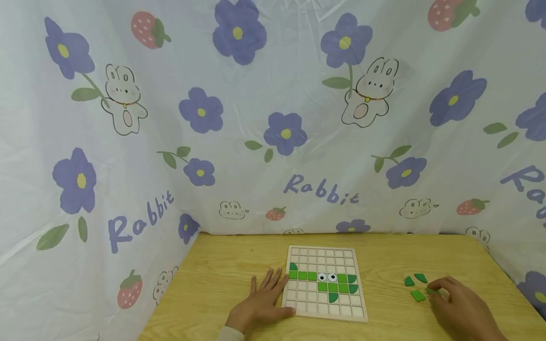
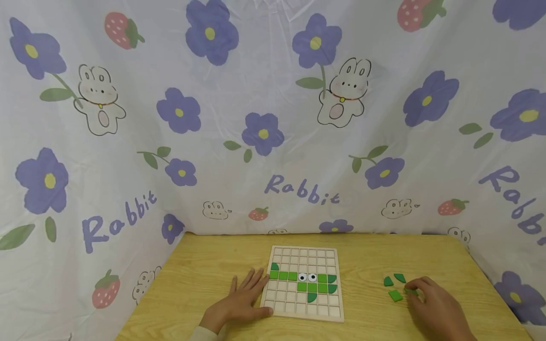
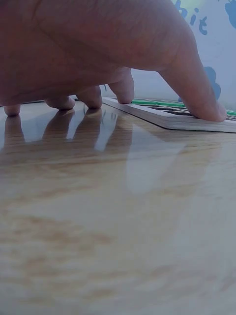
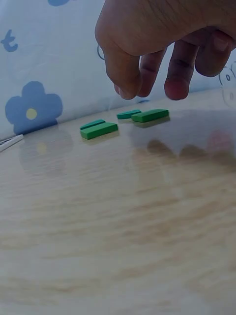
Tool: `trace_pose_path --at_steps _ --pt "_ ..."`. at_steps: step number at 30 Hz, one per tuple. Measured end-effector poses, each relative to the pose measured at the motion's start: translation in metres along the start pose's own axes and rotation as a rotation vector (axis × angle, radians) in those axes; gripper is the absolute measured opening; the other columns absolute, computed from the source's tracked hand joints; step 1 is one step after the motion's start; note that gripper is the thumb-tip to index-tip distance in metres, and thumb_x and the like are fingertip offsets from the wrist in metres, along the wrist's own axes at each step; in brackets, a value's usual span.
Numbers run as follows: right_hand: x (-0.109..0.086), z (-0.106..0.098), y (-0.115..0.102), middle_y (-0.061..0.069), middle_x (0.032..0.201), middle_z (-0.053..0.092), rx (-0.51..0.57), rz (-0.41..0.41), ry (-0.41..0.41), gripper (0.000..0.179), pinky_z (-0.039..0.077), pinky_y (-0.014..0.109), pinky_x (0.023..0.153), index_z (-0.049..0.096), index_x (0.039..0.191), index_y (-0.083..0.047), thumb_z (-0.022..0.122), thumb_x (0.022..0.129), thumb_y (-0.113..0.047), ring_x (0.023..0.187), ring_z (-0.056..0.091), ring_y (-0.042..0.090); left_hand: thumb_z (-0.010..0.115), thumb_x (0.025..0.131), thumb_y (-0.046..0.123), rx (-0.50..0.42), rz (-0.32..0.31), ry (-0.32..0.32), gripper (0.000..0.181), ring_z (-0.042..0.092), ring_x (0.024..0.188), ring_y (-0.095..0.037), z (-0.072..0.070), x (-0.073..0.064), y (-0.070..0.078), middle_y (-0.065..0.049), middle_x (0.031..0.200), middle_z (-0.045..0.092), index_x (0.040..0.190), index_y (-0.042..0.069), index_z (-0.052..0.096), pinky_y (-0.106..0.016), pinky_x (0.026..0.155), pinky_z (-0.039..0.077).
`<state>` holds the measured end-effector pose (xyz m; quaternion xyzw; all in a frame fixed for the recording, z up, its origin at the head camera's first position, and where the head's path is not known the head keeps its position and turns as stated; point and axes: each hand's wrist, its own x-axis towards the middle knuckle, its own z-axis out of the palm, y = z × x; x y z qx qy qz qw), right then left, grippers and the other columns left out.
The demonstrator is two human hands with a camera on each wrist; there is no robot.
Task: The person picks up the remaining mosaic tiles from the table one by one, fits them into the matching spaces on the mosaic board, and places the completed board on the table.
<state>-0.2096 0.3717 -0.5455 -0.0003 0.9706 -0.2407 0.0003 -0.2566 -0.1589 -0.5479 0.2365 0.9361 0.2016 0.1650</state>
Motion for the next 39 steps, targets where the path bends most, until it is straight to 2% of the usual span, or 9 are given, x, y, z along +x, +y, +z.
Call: trace_pose_path --at_steps 3,7,10,14,19,23,28,35,39 --pt "-0.001 0.003 0.007 0.012 0.129 0.071 -0.016 0.0 -0.024 0.027 0.052 0.038 0.068 0.075 0.124 -0.014 0.068 0.102 -0.026 0.076 0.056 0.012 0.06 0.098 0.07 -0.009 -0.009 -0.006 0.097 0.002 0.168 -0.039 0.001 0.0 0.0 -0.008 0.182 0.009 0.173 0.022 0.021 -0.079 0.125 -0.005" --pt "-0.001 0.007 0.014 0.016 0.131 0.069 -0.04 -0.045 -0.027 0.028 0.058 0.047 0.074 0.076 0.124 -0.014 0.073 0.096 -0.018 0.089 0.068 0.023 0.06 0.099 0.07 -0.006 -0.011 -0.004 0.097 0.002 0.168 -0.039 0.001 0.0 0.0 -0.008 0.182 0.009 0.173 0.022 0.021 -0.079 0.125 -0.005" --pt "-0.001 0.008 0.016 0.014 0.13 0.07 -0.05 -0.063 -0.026 0.023 0.06 0.048 0.077 0.079 0.115 -0.018 0.076 0.093 -0.015 0.099 0.072 0.027 0.06 0.099 0.069 0.003 -0.007 0.001 0.097 0.003 0.168 -0.039 0.0 0.0 0.001 -0.009 0.182 0.01 0.173 0.021 0.021 -0.08 0.124 -0.004" --pt "-0.001 0.008 0.017 0.008 0.125 0.07 -0.058 -0.068 -0.026 0.018 0.058 0.041 0.075 0.079 0.106 -0.022 0.078 0.091 -0.012 0.094 0.069 0.02 0.061 0.099 0.069 0.014 -0.003 0.008 0.097 0.004 0.168 -0.039 0.0 0.0 0.002 -0.009 0.181 0.01 0.173 0.021 0.021 -0.08 0.124 -0.004" --pt "0.0 0.008 0.019 0.004 0.117 0.071 -0.061 -0.055 -0.042 0.015 0.06 0.046 0.077 0.079 0.103 -0.021 0.081 0.091 -0.013 0.09 0.068 0.019 0.061 0.099 0.069 0.006 -0.002 0.008 0.097 0.003 0.168 -0.039 0.001 0.0 0.001 -0.009 0.181 0.01 0.173 0.021 0.021 -0.08 0.124 -0.004" --pt "-0.001 0.007 0.021 0.007 0.116 0.07 -0.064 -0.064 -0.024 0.012 0.061 0.049 0.077 0.078 0.101 -0.019 0.082 0.091 -0.013 0.09 0.07 0.022 0.061 0.099 0.068 0.006 -0.001 0.011 0.096 0.004 0.168 -0.04 0.001 0.0 0.001 -0.01 0.181 0.01 0.173 0.02 0.021 -0.08 0.124 -0.004" --pt "-0.002 0.007 0.022 0.016 0.125 0.069 -0.065 -0.066 0.004 0.012 0.059 0.044 0.071 0.077 0.101 -0.019 0.08 0.093 -0.01 0.086 0.069 0.02 0.061 0.099 0.069 0.009 -0.002 0.014 0.097 0.004 0.168 -0.04 0.001 0.0 0.001 -0.01 0.181 0.01 0.173 0.02 0.022 -0.08 0.124 -0.004" --pt "-0.004 0.006 0.021 0.009 0.119 0.073 -0.06 -0.054 0.005 0.011 0.06 0.047 0.072 0.076 0.103 -0.019 0.08 0.094 -0.016 0.087 0.071 0.021 0.062 0.099 0.068 0.004 -0.004 0.017 0.096 0.004 0.168 -0.04 0.001 0.0 0.002 -0.01 0.181 0.011 0.172 0.021 0.023 -0.08 0.125 -0.005" --pt "-0.005 0.006 0.022 0.009 0.118 0.074 -0.066 -0.051 0.013 0.01 0.058 0.043 0.068 0.077 0.102 -0.021 0.08 0.094 -0.017 0.082 0.068 0.016 0.062 0.098 0.068 0.0 -0.005 0.017 0.096 0.004 0.168 -0.04 0.001 0.0 0.002 -0.009 0.181 0.011 0.172 0.021 0.023 -0.079 0.125 -0.005"
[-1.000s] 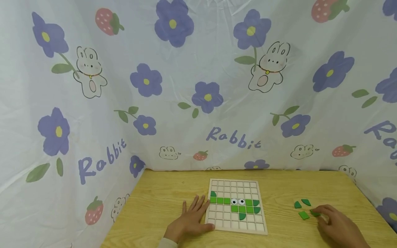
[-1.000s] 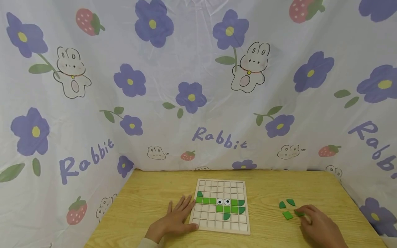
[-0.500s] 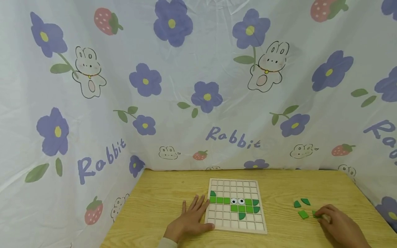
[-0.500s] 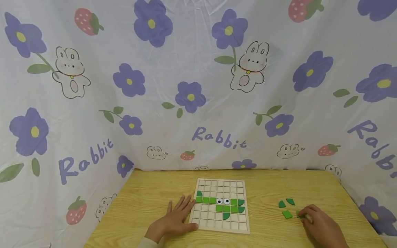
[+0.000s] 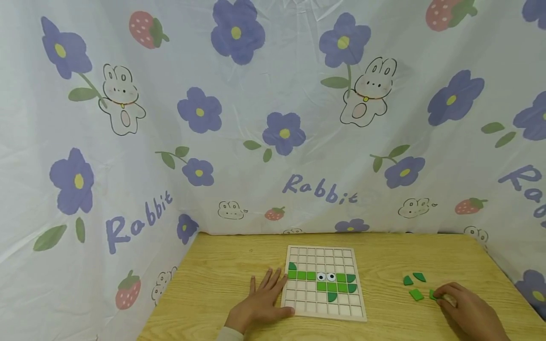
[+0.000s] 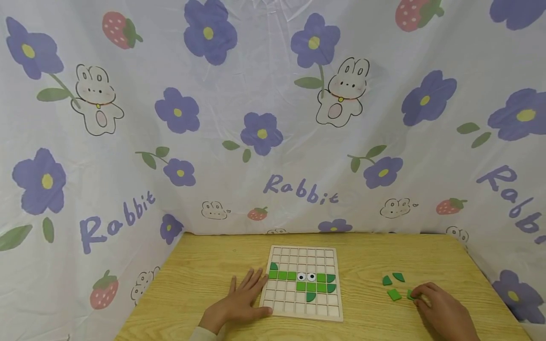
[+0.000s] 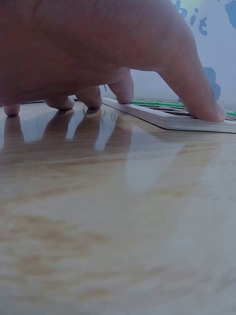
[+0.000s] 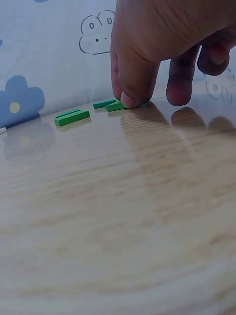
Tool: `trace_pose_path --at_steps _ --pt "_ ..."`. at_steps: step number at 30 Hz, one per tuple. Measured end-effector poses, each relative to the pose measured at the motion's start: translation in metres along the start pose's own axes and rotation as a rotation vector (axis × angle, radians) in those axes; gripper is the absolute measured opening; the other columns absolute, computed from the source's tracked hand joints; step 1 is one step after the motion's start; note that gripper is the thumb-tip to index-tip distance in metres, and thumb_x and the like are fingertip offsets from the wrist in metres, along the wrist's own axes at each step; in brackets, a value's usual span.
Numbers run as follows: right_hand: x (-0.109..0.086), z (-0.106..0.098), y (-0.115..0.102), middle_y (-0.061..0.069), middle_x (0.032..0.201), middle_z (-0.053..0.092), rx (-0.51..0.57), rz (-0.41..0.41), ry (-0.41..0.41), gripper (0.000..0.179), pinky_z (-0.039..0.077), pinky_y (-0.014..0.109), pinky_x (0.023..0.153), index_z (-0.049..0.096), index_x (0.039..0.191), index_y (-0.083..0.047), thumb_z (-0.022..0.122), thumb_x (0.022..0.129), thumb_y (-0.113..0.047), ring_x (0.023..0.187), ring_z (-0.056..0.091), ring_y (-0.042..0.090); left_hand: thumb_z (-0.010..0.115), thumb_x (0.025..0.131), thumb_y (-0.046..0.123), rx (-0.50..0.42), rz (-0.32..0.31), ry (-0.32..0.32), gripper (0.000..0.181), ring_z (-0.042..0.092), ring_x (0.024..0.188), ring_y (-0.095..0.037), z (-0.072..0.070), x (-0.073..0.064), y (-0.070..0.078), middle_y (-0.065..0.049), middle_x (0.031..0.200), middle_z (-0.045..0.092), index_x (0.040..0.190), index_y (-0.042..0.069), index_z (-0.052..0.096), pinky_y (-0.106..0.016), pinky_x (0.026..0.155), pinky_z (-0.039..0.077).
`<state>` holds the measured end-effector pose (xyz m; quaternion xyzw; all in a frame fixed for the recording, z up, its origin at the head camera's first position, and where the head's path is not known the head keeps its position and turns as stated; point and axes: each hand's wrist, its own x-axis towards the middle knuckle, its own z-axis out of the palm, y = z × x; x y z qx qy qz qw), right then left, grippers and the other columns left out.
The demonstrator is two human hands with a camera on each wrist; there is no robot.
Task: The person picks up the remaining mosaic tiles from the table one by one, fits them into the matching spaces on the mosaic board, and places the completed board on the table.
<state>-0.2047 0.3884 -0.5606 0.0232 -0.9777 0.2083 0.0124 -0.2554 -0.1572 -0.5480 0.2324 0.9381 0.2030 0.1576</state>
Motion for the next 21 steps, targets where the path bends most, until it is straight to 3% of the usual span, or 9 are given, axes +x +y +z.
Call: trace_pose_path --at_steps 5,14,21 --pt "-0.0002 0.0014 0.0012 0.008 0.118 0.074 0.0 0.002 0.01 0.01 0.056 0.04 0.065 0.077 0.103 -0.022 0.08 0.094 -0.019 0.078 0.065 0.012 0.062 0.098 0.068 -0.005 0.002 -0.001 0.097 0.004 0.168 -0.04 0.0001 0.0002 -0.0005 -0.009 0.181 0.01 0.173 0.021 0.022 -0.079 0.125 -0.005" --pt "-0.0019 0.0033 -0.0009 0.006 0.114 0.074 -0.012 -0.021 0.088 0.012 0.061 0.052 0.073 0.078 0.099 -0.022 0.083 0.09 -0.015 0.089 0.074 0.028 0.062 0.099 0.068 0.0 0.018 0.002 0.097 0.004 0.168 -0.041 -0.0001 0.0002 -0.0023 -0.01 0.181 0.01 0.173 0.021 0.021 -0.081 0.124 -0.004" --pt "-0.0035 0.0039 -0.0033 0.005 0.112 0.074 -0.028 -0.02 0.099 0.013 0.06 0.052 0.071 0.078 0.098 -0.022 0.084 0.089 -0.015 0.086 0.074 0.027 0.062 0.099 0.067 0.001 0.027 0.002 0.096 0.004 0.167 -0.042 -0.0005 0.0004 -0.0029 -0.01 0.181 0.01 0.173 0.021 0.021 -0.082 0.123 -0.003"
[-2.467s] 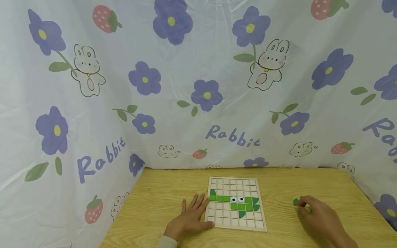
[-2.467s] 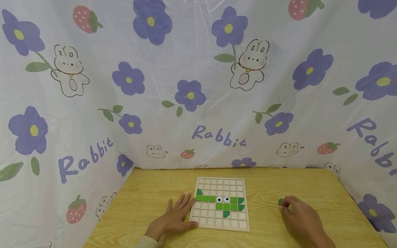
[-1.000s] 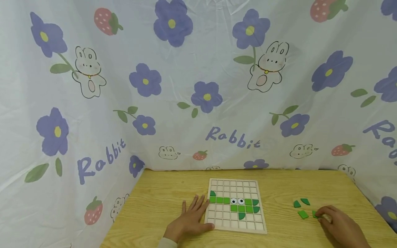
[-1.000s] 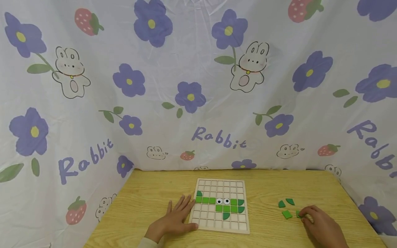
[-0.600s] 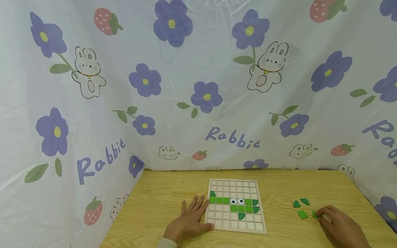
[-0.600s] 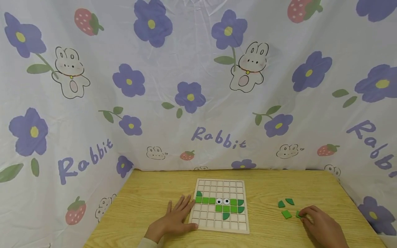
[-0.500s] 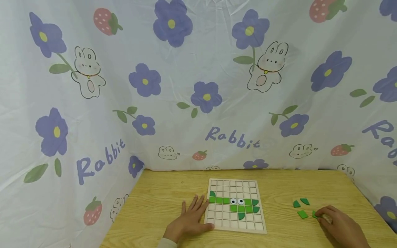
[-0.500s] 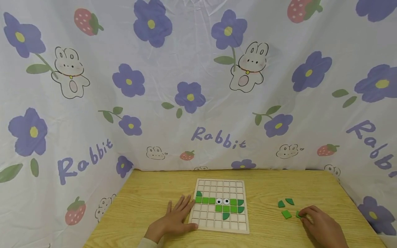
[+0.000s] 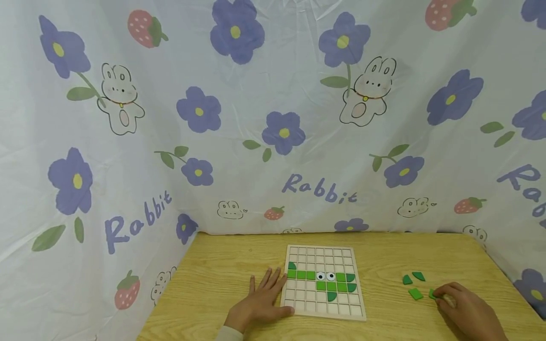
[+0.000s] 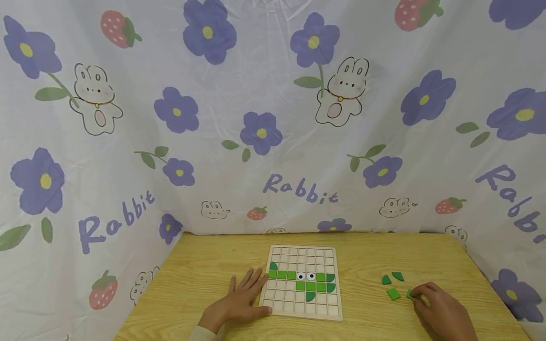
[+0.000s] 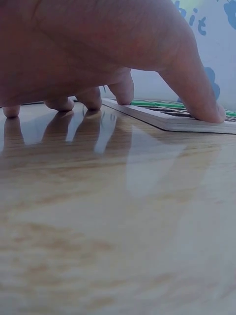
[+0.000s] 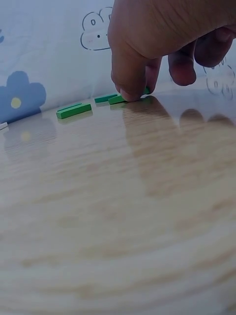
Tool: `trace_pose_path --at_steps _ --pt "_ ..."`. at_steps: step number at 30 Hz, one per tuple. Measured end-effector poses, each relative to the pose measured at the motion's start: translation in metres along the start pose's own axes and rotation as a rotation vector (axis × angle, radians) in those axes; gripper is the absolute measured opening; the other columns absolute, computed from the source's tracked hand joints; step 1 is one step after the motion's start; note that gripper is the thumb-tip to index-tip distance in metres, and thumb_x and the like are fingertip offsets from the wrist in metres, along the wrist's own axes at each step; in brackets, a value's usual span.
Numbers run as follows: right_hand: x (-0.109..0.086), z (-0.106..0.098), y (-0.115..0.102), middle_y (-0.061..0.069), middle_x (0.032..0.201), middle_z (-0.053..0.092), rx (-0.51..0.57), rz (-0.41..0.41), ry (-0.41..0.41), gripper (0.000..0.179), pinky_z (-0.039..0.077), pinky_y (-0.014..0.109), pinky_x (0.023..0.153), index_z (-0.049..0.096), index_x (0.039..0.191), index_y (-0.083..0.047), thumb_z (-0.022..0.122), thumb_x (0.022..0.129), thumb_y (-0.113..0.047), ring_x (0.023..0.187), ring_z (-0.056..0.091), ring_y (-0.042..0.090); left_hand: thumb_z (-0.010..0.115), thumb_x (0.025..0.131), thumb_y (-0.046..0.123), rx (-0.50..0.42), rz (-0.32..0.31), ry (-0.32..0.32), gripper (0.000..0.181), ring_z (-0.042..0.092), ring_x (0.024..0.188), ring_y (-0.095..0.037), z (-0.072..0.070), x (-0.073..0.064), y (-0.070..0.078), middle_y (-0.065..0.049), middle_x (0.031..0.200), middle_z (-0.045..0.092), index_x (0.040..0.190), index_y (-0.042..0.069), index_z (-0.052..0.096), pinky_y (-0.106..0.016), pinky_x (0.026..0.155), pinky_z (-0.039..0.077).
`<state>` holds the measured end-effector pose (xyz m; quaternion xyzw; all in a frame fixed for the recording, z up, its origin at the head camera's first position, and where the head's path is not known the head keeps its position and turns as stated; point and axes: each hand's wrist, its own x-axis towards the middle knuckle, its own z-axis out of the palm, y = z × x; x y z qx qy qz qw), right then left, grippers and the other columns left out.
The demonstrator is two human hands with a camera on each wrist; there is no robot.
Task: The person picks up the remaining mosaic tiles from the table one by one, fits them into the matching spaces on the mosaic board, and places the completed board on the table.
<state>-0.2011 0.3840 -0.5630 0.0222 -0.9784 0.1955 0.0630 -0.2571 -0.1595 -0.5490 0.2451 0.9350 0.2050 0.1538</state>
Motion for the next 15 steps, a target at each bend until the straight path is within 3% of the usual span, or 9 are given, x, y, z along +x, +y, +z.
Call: trace_pose_path --at_steps 9,15 --pt "0.0 0.003 -0.005 0.004 0.111 0.073 -0.012 -0.01 0.023 0.012 0.06 0.047 0.067 0.079 0.098 -0.021 0.083 0.089 -0.015 0.08 0.07 0.019 0.06 0.1 0.068 0.005 -0.008 -0.014 0.097 0.002 0.168 -0.041 -0.001 0.0 0.002 -0.01 0.182 0.008 0.173 0.021 0.019 -0.081 0.124 -0.005" --pt "0.0 0.005 -0.011 0.003 0.111 0.072 -0.012 -0.023 0.037 0.013 0.061 0.051 0.07 0.079 0.098 -0.022 0.085 0.088 -0.016 0.085 0.073 0.024 0.06 0.1 0.069 0.021 -0.007 -0.013 0.097 0.002 0.168 -0.041 -0.001 -0.001 0.001 -0.01 0.181 0.008 0.173 0.021 0.019 -0.081 0.124 -0.004"
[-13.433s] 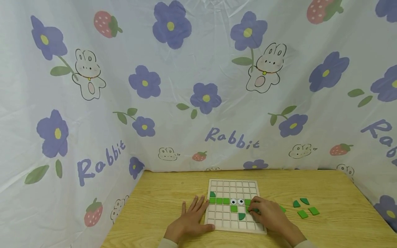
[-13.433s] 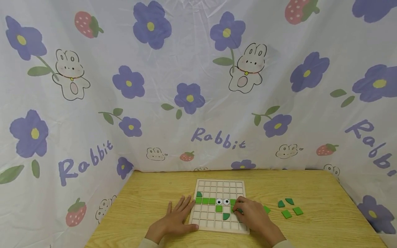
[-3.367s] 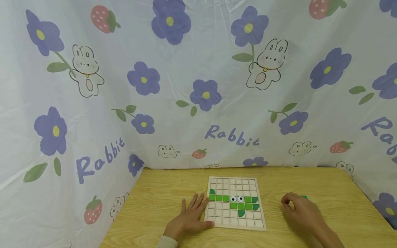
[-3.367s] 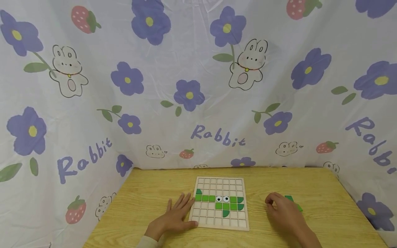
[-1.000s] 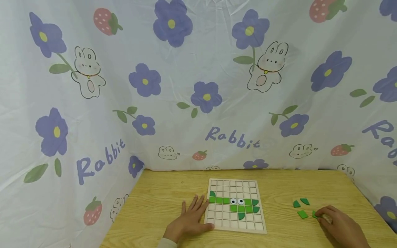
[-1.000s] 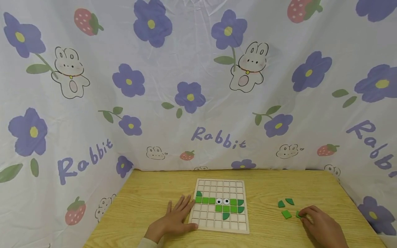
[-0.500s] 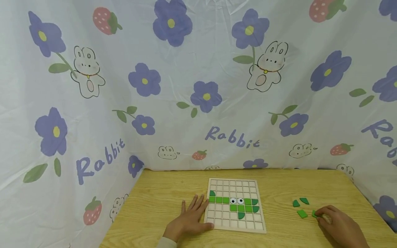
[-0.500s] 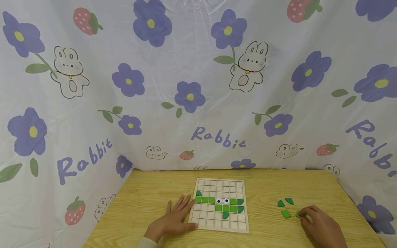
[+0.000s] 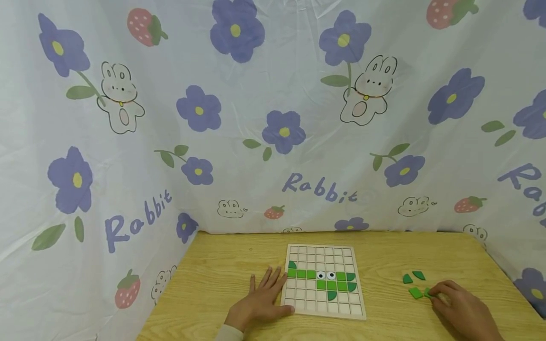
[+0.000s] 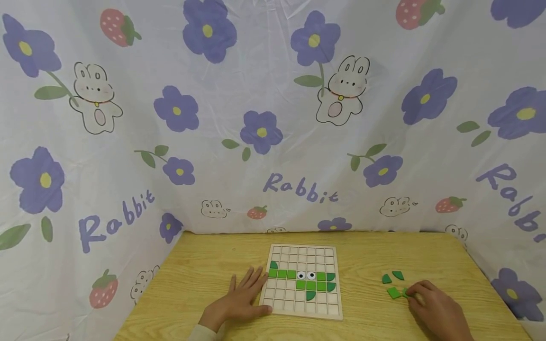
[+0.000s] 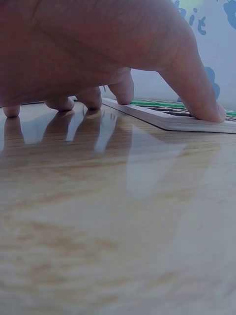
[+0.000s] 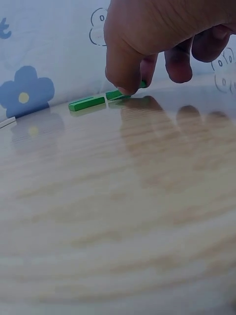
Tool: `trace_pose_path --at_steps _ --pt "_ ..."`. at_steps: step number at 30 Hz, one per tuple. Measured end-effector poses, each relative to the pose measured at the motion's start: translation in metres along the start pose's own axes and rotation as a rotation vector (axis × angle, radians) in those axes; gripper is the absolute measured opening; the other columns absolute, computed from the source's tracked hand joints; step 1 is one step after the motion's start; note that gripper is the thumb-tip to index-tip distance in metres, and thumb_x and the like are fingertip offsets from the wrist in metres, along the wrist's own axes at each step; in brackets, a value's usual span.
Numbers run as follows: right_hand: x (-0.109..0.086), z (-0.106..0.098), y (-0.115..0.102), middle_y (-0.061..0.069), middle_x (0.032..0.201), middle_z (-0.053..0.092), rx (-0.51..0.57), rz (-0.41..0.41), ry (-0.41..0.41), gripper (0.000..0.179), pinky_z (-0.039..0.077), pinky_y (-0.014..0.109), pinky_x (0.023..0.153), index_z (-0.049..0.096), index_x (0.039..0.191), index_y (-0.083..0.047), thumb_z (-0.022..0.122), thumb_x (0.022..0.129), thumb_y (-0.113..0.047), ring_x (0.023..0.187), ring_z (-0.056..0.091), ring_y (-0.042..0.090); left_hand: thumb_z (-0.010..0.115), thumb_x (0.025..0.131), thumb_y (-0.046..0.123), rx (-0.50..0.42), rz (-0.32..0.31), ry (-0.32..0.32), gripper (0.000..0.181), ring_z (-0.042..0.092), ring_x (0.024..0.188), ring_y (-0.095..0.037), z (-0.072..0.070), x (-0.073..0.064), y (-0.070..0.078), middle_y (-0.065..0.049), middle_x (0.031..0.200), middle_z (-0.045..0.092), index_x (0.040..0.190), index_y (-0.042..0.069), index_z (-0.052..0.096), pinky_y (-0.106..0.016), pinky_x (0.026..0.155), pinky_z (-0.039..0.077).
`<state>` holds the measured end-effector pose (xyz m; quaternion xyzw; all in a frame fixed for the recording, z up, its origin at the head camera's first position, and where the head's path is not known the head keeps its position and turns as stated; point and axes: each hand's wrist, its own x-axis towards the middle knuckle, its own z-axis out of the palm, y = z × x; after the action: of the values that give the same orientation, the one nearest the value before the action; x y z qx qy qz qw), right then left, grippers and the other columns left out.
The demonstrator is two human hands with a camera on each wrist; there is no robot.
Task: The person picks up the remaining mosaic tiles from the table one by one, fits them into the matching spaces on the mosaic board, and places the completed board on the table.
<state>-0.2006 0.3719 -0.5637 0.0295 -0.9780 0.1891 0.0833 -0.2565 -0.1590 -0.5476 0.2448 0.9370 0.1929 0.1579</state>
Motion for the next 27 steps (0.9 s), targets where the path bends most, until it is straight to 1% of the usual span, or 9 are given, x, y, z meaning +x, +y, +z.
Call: trace_pose_path --at_steps 3,7,14,18,22,24,27 --pt "-0.001 0.002 -0.003 0.002 0.111 0.073 0.002 -0.008 0.025 0.014 0.061 0.051 0.069 0.078 0.097 -0.024 0.085 0.088 -0.017 0.085 0.074 0.025 0.06 0.099 0.069 -0.008 -0.002 -0.004 0.097 0.002 0.168 -0.04 0.0 0.0 -0.001 -0.01 0.182 0.008 0.173 0.021 0.018 -0.081 0.124 -0.005" --pt "-0.003 0.004 -0.005 0.0 0.11 0.073 0.001 -0.025 0.066 0.016 0.06 0.047 0.066 0.078 0.096 -0.025 0.087 0.086 -0.017 0.081 0.074 0.024 0.06 0.099 0.069 -0.018 -0.004 -0.006 0.097 0.001 0.168 -0.041 0.001 0.001 -0.001 -0.009 0.182 0.007 0.173 0.021 0.018 -0.081 0.123 -0.006" --pt "-0.003 0.004 -0.014 -0.003 0.11 0.074 0.007 -0.043 0.117 0.017 0.061 0.046 0.067 0.078 0.096 -0.028 0.087 0.086 -0.018 0.082 0.074 0.022 0.061 0.099 0.068 -0.024 -0.006 -0.005 0.097 0.001 0.168 -0.04 0.001 0.001 -0.002 -0.009 0.182 0.008 0.173 0.022 0.019 -0.08 0.124 -0.007" --pt "-0.003 0.003 -0.021 -0.001 0.115 0.075 0.043 -0.024 0.102 0.014 0.062 0.048 0.07 0.078 0.098 -0.029 0.084 0.09 -0.02 0.088 0.076 0.024 0.061 0.099 0.069 -0.022 -0.01 -0.004 0.097 0.001 0.168 -0.04 0.001 0.001 -0.001 -0.008 0.182 0.008 0.173 0.022 0.019 -0.08 0.124 -0.007" --pt "-0.003 0.002 -0.028 0.001 0.117 0.075 0.069 -0.013 0.077 0.011 0.062 0.054 0.075 0.078 0.1 -0.028 0.082 0.093 -0.021 0.096 0.076 0.031 0.061 0.099 0.069 -0.019 -0.008 -0.001 0.097 0.001 0.168 -0.04 0.001 0.001 -0.001 -0.008 0.182 0.007 0.173 0.022 0.019 -0.08 0.124 -0.007" --pt "-0.002 0.002 -0.031 0.001 0.116 0.074 0.077 -0.021 0.073 0.012 0.062 0.055 0.076 0.078 0.1 -0.027 0.083 0.092 -0.02 0.099 0.076 0.034 0.061 0.099 0.069 -0.018 -0.006 -0.001 0.097 0.001 0.168 -0.04 0.001 0.001 -0.001 -0.008 0.182 0.007 0.173 0.022 0.02 -0.079 0.124 -0.007" --pt "0.0 0.003 -0.035 -0.001 0.114 0.074 0.076 -0.051 0.094 0.015 0.062 0.056 0.077 0.078 0.099 -0.027 0.085 0.09 -0.017 0.102 0.076 0.036 0.061 0.099 0.069 -0.023 -0.007 -0.004 0.098 0.001 0.168 -0.039 0.002 0.002 -0.002 -0.008 0.182 0.007 0.173 0.021 0.019 -0.079 0.124 -0.007"
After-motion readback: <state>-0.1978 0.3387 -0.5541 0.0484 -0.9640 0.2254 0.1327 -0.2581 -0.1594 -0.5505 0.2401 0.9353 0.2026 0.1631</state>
